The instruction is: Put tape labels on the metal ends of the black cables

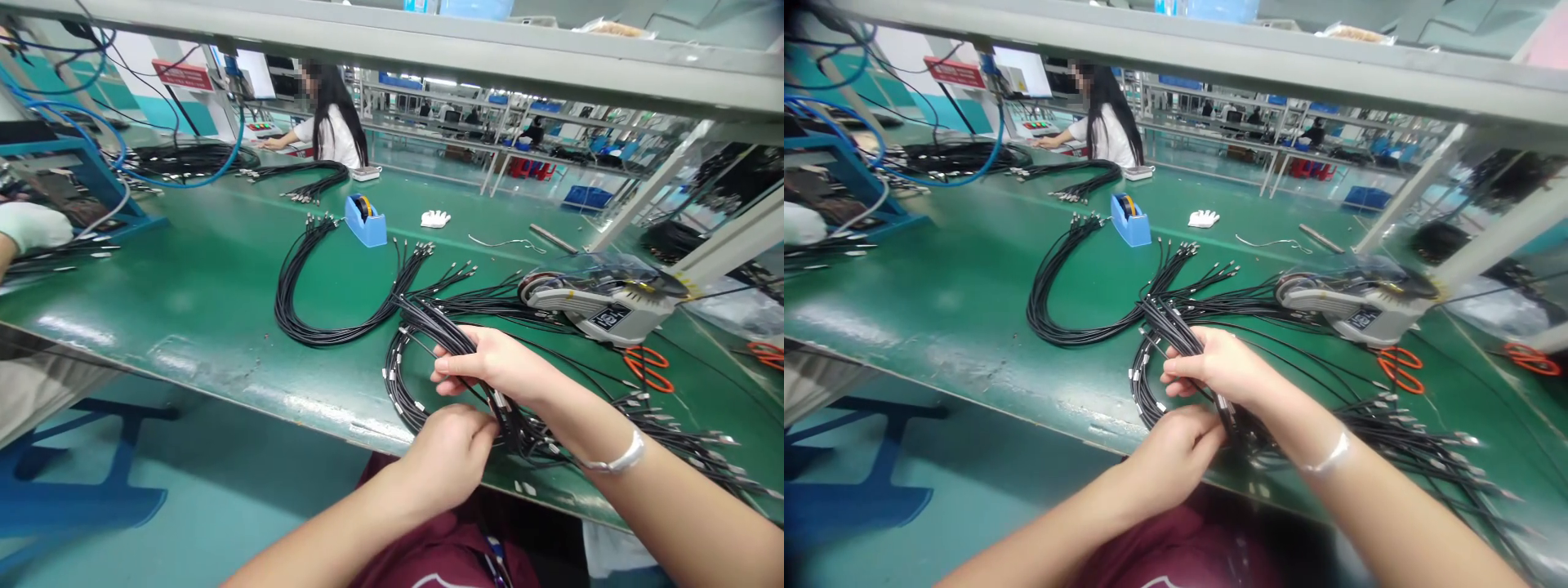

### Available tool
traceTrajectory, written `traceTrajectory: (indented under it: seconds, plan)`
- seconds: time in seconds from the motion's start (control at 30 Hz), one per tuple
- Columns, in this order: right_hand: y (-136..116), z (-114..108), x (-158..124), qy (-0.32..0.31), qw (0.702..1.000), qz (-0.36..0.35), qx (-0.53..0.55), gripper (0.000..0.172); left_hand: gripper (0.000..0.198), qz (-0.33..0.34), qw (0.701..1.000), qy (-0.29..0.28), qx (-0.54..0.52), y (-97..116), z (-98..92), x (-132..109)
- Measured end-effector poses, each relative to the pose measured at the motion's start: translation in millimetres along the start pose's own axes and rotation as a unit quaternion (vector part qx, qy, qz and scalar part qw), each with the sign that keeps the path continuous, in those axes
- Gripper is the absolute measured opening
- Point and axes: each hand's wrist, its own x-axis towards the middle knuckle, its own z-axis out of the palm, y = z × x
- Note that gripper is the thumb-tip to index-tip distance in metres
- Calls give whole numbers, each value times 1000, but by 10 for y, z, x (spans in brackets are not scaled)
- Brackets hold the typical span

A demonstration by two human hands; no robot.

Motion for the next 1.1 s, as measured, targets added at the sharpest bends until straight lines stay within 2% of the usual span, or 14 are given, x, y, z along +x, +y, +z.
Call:
traceTrajectory:
  seconds: [0.07, 0.1, 0.2, 0.27, 0.4, 0.5, 0.67, 0.77, 0.8, 0.87, 0.93, 0.97, 1.0, 1.1]
  plan:
    - [-14, -29, -22, 0, 1000, 9, -14, 22, 19, 134, 976, -81, 151, 3, -281, -88]
    - [-16, -47, -30, 1, 999, 7, -37, 21, 21, 175, 959, -93, 203, -12, -456, -109]
    - [-4, -90, -27, 7, 993, -5, -121, 11, 30, 177, 924, -60, 334, -118, -968, -37]
    - [8, -93, -12, 1, 987, -11, -158, 11, 30, 165, 897, -101, 398, -206, -1186, 100]
    - [-5, -42, 8, -1, 982, -1, -190, 9, 21, 174, 845, -198, 465, -255, -1285, 354]
    - [0, 6, 18, 12, 978, 20, -209, 7, 21, 185, 840, -208, 466, -142, -1277, 433]
    - [64, 19, 43, 43, 974, 4, -221, 13, 21, 201, 907, -157, 335, 38, -1318, 460]
    - [36, 14, 18, 55, 972, 5, -228, 11, 21, 220, 938, -83, 255, -4, -1271, 399]
    - [19, 15, 6, 63, 972, 7, -228, 10, 20, 217, 948, -27, 230, -36, -1233, 357]
    - [-7, 22, -7, 76, 971, 9, -225, 10, 17, 169, 962, 136, 163, -105, -1128, 254]
    - [-5, 32, 5, 76, 973, 11, -218, 11, 16, 47, 961, 269, 50, -153, -992, 162]
    - [5, 38, 19, 71, 975, 10, -213, 11, 18, -21, 960, 280, -25, -164, -921, 134]
    - [17, 46, 36, 66, 976, 9, -207, 12, 20, -79, 958, 256, -105, -167, -854, 122]
    - [47, 77, 70, 59, 980, 15, -187, 16, 23, -157, 925, 127, -323, -160, -730, 175]
